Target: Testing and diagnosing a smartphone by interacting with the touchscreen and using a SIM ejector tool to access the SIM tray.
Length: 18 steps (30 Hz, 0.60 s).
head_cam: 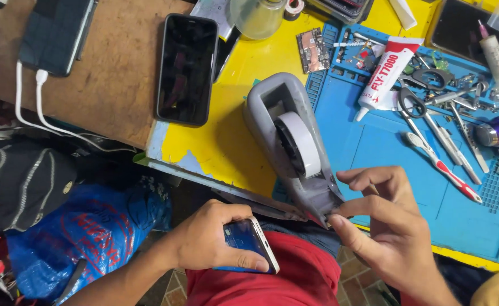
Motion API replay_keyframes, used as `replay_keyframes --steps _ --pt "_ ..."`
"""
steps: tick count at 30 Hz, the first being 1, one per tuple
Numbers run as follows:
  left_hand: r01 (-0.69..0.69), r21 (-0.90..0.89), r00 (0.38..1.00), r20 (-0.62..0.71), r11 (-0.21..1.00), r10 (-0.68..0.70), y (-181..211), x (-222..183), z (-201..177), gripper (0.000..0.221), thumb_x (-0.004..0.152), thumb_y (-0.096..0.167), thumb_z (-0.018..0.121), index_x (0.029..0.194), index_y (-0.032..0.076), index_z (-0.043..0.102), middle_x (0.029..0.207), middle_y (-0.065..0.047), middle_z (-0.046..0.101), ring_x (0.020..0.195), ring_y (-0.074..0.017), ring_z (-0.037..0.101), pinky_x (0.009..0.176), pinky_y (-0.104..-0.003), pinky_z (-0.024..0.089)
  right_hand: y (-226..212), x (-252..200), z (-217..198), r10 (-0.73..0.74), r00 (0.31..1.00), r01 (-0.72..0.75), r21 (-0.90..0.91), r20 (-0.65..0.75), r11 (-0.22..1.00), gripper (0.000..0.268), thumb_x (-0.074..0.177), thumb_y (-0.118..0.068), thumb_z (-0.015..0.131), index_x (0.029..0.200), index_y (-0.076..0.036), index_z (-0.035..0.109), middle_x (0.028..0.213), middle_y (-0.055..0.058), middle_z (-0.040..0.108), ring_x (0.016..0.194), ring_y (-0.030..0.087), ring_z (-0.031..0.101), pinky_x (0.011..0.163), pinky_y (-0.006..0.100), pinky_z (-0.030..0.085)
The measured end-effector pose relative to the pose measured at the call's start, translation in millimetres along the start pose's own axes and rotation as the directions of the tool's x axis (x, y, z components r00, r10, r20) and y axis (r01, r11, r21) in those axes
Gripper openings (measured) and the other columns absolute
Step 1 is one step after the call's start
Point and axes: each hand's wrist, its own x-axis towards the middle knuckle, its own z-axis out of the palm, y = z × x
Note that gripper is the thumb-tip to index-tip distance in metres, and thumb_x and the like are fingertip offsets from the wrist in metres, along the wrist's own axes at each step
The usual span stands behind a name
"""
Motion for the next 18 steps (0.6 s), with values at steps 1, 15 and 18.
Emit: replay_keyframes --steps 1,15,18 --pt "-0.005 -0.004 1.0 0.006 1.0 0.005 -2 1 0 0.059 0.064 0.048 0.099 0.064 0.016 0.049 0.059 0.008 0.044 0.062 -0.007 0.037 0.053 -0.03 0.038 -2 -2 1 0.005 1.0 -0.005 -0.008 -0.002 1.0 0.004 0.087 -0.017 0.074 0.087 -0.012 0.074 0.113 0.006 0.045 0.123 0.029 0.065 0.104 0.039 0.054" --pt "0.047 0.039 0.997 0.067 0.998 -0.049 -32 12 18 0.057 0.064 0.05 0.104 0.065 0.016 0.059 0.056 0.005 0.05 0.058 -0.0084 0.041 0.051 -0.031 0.04 1 -39 21 0.195 0.947 -0.12 0.284 -0.254 0.951 0.006 0.09 -0.016 0.073 0.089 -0.01 0.075 0.075 0.002 0.057 0.087 0.023 0.06 0.097 0.043 0.058" --pt "0.097 0.025 0.991 0.089 0.995 -0.099 -27 13 17 0.054 0.064 0.048 0.104 0.067 0.016 0.062 0.056 0.006 0.053 0.057 -0.0074 0.044 0.051 -0.03 0.041 10 -51 21 0.195 0.945 -0.124 0.263 -0.261 0.957 0.007 0.089 -0.017 0.074 0.089 -0.011 0.076 0.079 0.002 0.055 0.093 0.026 0.059 0.097 0.04 0.053"
